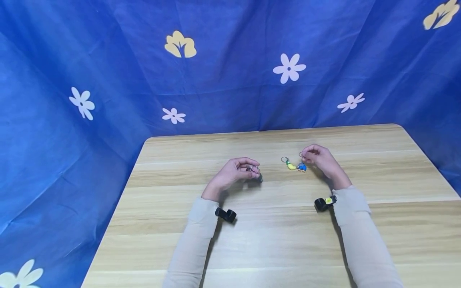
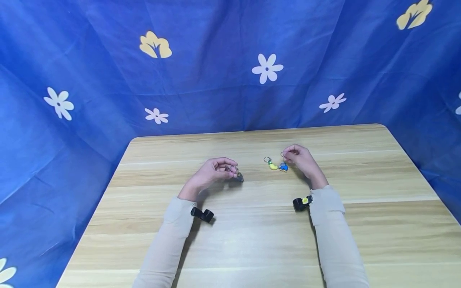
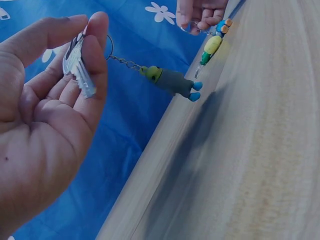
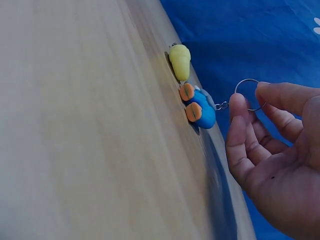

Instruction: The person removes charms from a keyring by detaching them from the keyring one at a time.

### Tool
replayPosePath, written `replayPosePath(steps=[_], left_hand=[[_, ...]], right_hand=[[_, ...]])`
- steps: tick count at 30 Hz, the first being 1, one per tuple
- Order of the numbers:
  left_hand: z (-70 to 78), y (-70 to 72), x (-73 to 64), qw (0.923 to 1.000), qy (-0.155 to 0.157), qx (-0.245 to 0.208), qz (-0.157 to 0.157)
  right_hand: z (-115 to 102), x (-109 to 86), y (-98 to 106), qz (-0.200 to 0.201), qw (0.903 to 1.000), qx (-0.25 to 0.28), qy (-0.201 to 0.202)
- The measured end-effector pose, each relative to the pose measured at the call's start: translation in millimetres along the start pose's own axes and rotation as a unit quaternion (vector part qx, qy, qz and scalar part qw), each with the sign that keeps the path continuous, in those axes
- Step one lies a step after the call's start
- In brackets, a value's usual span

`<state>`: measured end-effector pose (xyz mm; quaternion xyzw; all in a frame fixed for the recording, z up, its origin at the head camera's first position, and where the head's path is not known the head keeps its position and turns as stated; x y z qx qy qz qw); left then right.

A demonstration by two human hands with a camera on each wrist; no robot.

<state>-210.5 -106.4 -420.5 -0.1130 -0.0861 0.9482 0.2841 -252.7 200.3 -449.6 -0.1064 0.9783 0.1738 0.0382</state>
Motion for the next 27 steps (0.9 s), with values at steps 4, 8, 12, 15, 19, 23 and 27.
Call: replayPosePath(steps=[4,8,12,15,19,23,27], left_hand=[[-1.5,0.8,0.5,1.0,-0.004,-0.001,0.003],[-1.6,1.2,-0.2,0.9999,-0.008,-0.001,0.007],[-1.7,1.6,-0.9,0.9999,-0.009,0.0,0.009],[-1.8,1.3,-0.9,0.9999,-0.01,0.0,0.01],[-1.7,1.5,-0.9,0.9998,-0.013,0.013,0.012],[-1.3,2.3,-0.8,0.9992,-0.011,0.032,0.02],[0.2,2.3,-1.0,0.9988,-0.009,0.042,0.024]], right_hand=[[1,6.0,0,-0.001,1.0,-0.001,-0.003],[1,9.9,0,-0.003,1.0,0.001,-0.005],[5,14.5,-2,-0.006,1.0,-0.003,-0.007],[7,16.6,-3,-0.01,0.9999,0.001,-0.01],[9,15.7,-3,-0.009,0.9996,0.026,-0.007],[11,11.5,3,0.001,0.999,0.043,-0.012],[10,6.8,10,0.012,0.9991,0.039,-0.015]])
Point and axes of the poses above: each hand's wrist, its own x-axis towards the middle knuckle, its own y-axis out of the back of the hand, z = x × y, the point moved 3 cm from there along x, towards the middle knuckle, and after that the axes turned 8 degrees about -x, right-handed, at the moved point
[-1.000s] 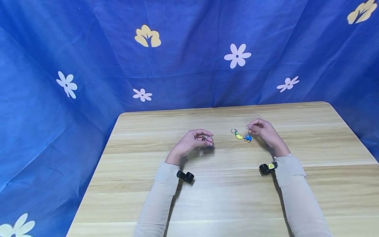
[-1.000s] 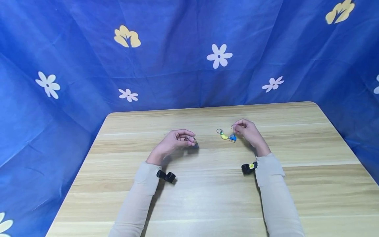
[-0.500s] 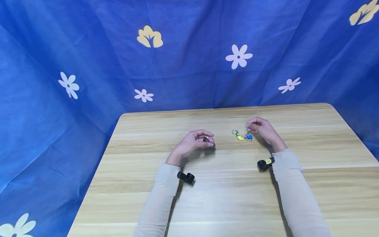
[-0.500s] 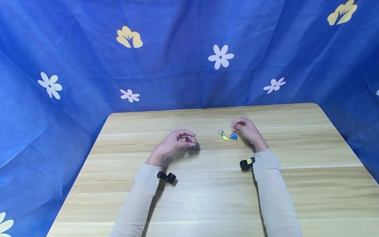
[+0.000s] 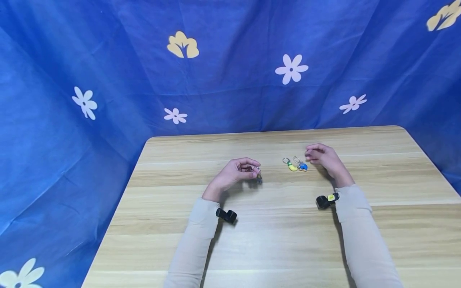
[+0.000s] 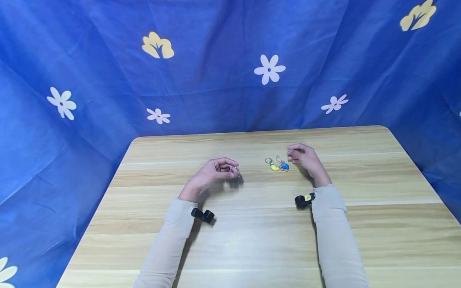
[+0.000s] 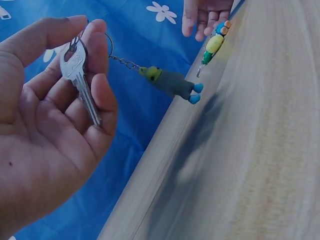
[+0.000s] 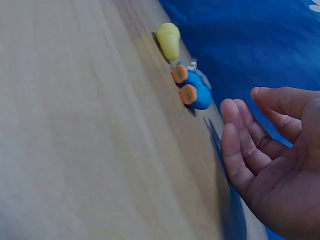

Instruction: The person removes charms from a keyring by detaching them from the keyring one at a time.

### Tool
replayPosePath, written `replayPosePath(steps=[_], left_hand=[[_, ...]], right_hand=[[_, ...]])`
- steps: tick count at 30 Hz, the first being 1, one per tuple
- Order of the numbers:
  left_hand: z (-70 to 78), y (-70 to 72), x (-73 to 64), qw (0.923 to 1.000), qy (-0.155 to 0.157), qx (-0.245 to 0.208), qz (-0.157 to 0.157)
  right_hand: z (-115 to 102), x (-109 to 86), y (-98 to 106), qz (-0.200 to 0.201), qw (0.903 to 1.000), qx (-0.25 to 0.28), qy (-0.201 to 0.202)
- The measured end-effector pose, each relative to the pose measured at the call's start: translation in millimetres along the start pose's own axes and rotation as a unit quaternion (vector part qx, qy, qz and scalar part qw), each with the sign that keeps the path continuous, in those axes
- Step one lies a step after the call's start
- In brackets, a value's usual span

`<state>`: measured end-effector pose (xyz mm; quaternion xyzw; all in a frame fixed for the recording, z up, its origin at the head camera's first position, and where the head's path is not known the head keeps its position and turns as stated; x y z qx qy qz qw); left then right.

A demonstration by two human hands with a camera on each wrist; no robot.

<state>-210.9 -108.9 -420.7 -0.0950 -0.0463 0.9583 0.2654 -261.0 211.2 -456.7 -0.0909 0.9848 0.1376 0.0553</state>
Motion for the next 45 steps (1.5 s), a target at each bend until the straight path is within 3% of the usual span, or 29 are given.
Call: replayPosePath(steps=[5,14,24,31,37,45], left_hand=[[1.9,-1.9,0.0,0.9999,-0.007,-0.005,-0.012],[2.8,-4.3,0.9,0.9991,-0.036,-0.012,-0.02],[2.9,-5.9,0.7,0.999,-0.034,-0.014,-0.024],[4.5,-8.4,-1.3,0.999,-0.03,-0.017,-0.028],[2.5,-8.9,-2.2,0.9994,-0.022,-0.013,-0.024],[1.9,-9.7,-3.6,0.9994,-0.024,-0.011,-0.023]], right_hand=[[-7,-6.1,3,0.017,0.9998,0.001,0.013],[-28,-16.9,-9,0.004,0.994,0.085,0.068],[-39,-22.0,-33,-0.026,0.9856,0.148,0.078],[-42,-25.2,-62,-0.068,0.9757,0.193,0.078],[-42,-28.3,-84,-0.091,0.9737,0.199,0.064],[-45,-29.7,-99,-0.106,0.9724,0.199,0.06]])
Point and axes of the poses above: each hand's wrist, its own x-axis towards the middle knuckle, its own y-axis out of the back of the hand, z = x × y, the point moved 3 cm from there along x, towards the middle knuckle, and after that the axes turned 8 degrees about -x, right-handed, at the moved point
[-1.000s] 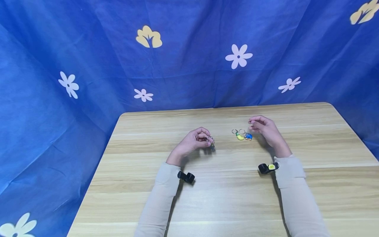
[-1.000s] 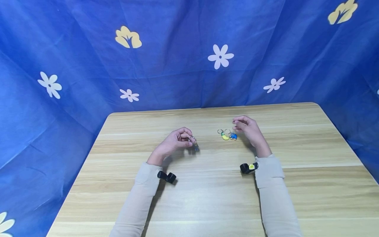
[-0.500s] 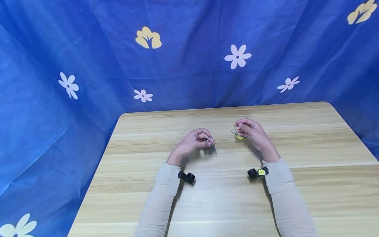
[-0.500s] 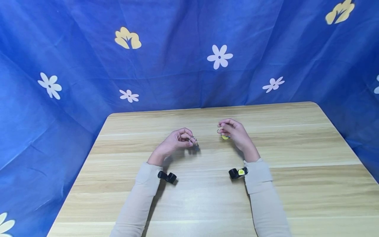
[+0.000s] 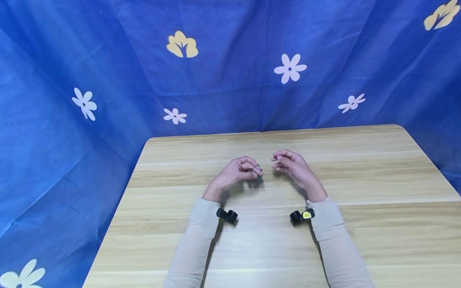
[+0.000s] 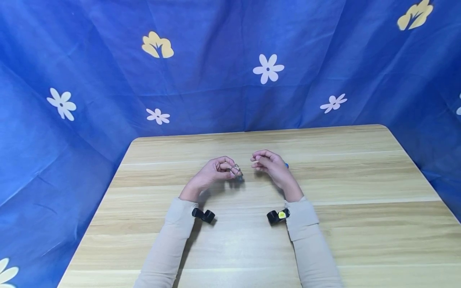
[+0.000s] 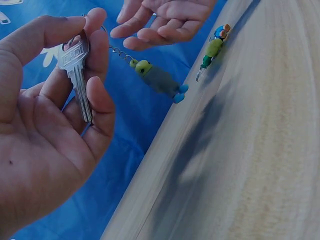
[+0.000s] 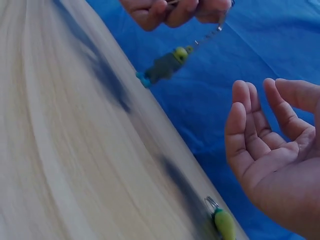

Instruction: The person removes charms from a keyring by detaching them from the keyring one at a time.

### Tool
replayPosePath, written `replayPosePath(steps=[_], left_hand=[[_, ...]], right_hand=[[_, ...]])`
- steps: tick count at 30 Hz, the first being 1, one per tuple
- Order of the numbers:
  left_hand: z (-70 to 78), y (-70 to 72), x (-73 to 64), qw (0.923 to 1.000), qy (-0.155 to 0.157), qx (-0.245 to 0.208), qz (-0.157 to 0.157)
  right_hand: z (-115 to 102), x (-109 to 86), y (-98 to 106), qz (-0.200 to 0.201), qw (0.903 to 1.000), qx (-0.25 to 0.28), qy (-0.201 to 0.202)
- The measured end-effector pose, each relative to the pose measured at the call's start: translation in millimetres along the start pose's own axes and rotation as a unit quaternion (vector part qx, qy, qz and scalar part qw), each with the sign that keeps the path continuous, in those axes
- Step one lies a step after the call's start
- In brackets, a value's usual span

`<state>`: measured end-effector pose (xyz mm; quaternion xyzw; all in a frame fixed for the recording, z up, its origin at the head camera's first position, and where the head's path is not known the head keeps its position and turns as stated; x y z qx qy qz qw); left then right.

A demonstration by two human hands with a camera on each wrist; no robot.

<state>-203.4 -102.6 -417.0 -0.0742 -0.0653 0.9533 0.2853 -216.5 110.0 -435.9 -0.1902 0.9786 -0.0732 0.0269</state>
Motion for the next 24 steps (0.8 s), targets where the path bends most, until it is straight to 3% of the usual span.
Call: replayPosePath(steps=[5,13,18,24], left_hand=[[1.0,-0.2,0.0,1.0,-0.001,0.001,-0.001],[2.1,-0.9,-1.2,0.9999,0.005,0.008,-0.005],[1.9,-1.0,-1.2,0.9999,0.005,0.008,-0.006],[1.4,-0.4,-0.2,1.0,0.002,0.003,-0.008]], right_hand=[[3,2.3,-10,-0.015,0.9997,-0.018,-0.002],[10,1.0,-24,-0.073,0.9937,-0.085,0.006],[14,1.4,-30,-0.098,0.9922,-0.077,0.008],[18,2.4,-32,-0.099,0.9933,-0.059,0.002]])
Point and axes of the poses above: each hand's wrist, its own x-axis towards the middle knuckle, its own y-axis out of the back of the hand, z = x × y, the point moved 3 cm from there along x, towards the middle knuckle, and after that the axes turned 8 degrees about -x, right-handed, at the moved point
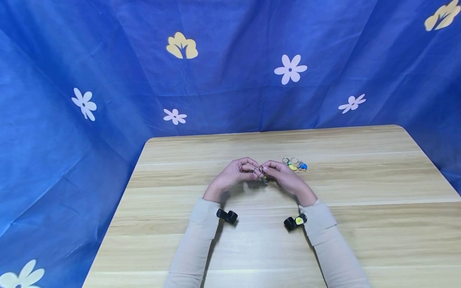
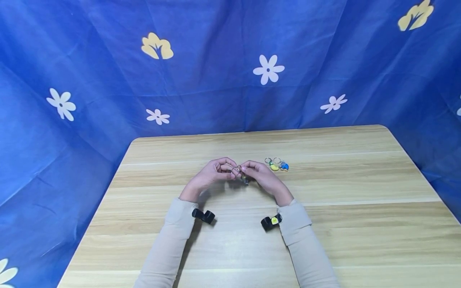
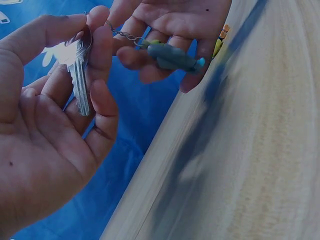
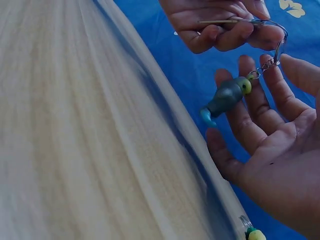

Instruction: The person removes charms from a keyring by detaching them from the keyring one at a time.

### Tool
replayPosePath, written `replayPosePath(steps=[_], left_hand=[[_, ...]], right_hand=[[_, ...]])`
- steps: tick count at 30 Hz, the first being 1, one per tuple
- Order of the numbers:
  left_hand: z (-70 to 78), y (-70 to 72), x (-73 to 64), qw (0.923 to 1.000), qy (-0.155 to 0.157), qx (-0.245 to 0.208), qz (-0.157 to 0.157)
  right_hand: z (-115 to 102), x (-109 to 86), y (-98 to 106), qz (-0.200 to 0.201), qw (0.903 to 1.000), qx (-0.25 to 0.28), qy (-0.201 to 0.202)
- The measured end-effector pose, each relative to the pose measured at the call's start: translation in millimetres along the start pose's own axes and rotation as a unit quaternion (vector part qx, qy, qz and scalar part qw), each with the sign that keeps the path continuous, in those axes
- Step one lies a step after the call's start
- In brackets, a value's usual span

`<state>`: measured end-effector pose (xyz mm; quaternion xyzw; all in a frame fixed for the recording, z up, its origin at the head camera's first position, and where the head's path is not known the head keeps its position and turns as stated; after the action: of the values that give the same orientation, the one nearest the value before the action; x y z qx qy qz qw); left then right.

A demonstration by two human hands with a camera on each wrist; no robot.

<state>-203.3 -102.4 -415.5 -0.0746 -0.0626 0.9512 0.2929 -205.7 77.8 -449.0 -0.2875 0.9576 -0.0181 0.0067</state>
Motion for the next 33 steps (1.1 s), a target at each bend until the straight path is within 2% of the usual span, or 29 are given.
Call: replayPosePath(steps=[7,13,21,33], left_hand=[[0.9,0.2,-0.8,0.9999,0.005,-0.009,0.0],[0.6,2.9,-1.3,0.9998,0.014,0.01,0.011],[1.8,4.1,-1.0,0.9992,0.025,0.019,0.026],[2.4,2.4,-0.6,0.9989,0.014,0.035,0.028]], right_hand=[[-1,-1.4,-2,0.002,0.9999,0.013,-0.009],[-2,-2.3,-3,-0.012,0.9993,0.035,-0.007],[-5,-3.9,2,-0.003,0.9995,0.032,0.0],[-12,-7.3,4,-0.014,0.9992,0.03,0.024]])
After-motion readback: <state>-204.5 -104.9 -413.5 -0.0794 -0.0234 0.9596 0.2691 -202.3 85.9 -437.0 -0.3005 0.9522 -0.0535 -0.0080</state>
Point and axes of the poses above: each hand's wrist, its own x-axis towards the middle knuckle, its own y-axis out of the back of the hand, z = x × y, the point moved 3 cm from there along x, towards the middle knuckle, and after that the axes turned 8 degrees about -x, right-handed, at the moved point
